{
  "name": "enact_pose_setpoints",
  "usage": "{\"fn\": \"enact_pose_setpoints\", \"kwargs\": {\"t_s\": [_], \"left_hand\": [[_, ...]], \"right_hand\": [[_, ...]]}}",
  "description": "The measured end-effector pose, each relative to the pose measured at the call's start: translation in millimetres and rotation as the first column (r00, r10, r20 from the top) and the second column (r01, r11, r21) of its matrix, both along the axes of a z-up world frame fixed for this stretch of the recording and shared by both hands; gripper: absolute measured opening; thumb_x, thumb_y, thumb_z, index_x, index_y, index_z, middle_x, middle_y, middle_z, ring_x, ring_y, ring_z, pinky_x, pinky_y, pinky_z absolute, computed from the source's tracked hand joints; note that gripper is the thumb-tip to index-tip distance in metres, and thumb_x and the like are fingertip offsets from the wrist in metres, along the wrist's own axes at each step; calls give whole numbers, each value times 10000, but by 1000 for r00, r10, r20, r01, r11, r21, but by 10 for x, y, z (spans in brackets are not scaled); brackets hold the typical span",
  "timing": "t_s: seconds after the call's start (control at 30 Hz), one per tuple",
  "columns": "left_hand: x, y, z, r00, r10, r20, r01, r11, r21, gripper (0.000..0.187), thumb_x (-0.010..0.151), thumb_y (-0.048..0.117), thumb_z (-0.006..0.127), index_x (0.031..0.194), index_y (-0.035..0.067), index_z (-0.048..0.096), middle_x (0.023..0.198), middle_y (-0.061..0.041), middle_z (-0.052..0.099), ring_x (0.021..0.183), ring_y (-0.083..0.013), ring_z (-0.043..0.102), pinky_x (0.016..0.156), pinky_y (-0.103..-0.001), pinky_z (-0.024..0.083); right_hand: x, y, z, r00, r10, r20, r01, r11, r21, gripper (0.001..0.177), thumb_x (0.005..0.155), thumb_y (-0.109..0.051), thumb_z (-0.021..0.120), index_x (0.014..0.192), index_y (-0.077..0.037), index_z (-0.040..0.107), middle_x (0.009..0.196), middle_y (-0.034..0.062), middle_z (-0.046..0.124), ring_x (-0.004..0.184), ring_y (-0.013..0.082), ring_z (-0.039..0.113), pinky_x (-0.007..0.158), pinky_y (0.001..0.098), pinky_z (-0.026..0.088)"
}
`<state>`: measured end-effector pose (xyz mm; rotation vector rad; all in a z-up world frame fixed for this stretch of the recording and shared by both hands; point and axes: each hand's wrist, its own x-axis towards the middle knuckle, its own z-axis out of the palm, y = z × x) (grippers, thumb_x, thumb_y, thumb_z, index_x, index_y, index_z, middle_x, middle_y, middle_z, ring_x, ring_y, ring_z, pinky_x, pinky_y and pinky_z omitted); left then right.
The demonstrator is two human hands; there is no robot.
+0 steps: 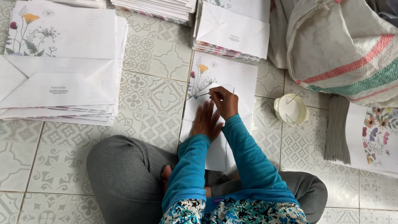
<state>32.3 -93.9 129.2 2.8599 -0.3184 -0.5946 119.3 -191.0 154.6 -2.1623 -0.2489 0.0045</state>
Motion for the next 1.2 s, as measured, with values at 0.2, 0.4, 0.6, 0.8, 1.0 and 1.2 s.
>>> {"fn": "enact_pose_setpoints", "kwargs": {"t_s": [0.2,0.4,0.6,0.8,1.0,1.2], "left_hand": [[-64,-13,-61,996,12,87,-14,1000,22,665,1057,606,143,1644,302,66,1727,-78,15,1586,-270,-5,1277,-464,-86],[-54,13,-34,998,-3,65,1,1000,18,665,1052,604,117,1637,290,83,1724,-87,-6,1584,-275,-2,1285,-471,-74],[30,-19,-131,999,-51,-8,51,996,75,677,1043,566,169,1583,190,332,1695,-94,212,1586,-299,82,1281,-502,-35],[-33,56,58,999,30,33,-27,994,-103,648,1062,567,183,1630,257,161,1728,-96,40,1591,-310,25,1293,-486,-26],[-68,35,-11,997,3,80,-1,1000,-31,653,1065,576,161,1643,279,95,1725,-95,36,1587,-291,7,1278,-481,-72],[-8,39,70,999,-22,-27,22,1000,9,651,1049,574,137,1608,256,234,1725,-80,34,1587,-295,-8,1282,-482,-57]], "right_hand": [[143,-211,26,984,-111,138,126,986,-105,137,955,-25,715,1053,-108,762,892,117,788,803,250,773,766,400,631],[32,-64,-36,975,-22,220,59,985,-163,167,917,-3,745,1033,-121,774,908,120,788,833,302,773,768,457,637],[-267,250,76,966,139,220,-108,983,-148,161,922,-27,730,995,-163,778,854,53,783,798,282,771,741,409,638],[84,-69,-142,986,3,168,16,994,-111,197,919,-29,726,1039,-181,759,837,48,781,818,243,770,787,409,618],[215,-205,-48,958,-91,273,133,982,-137,136,954,-3,702,1030,-100,760,879,131,776,811,296,766,753,400,634],[-80,26,-211,944,40,328,18,985,-171,160,895,-52,761,1004,-167,775,843,76,772,783,289,760,698,425,637]]}}
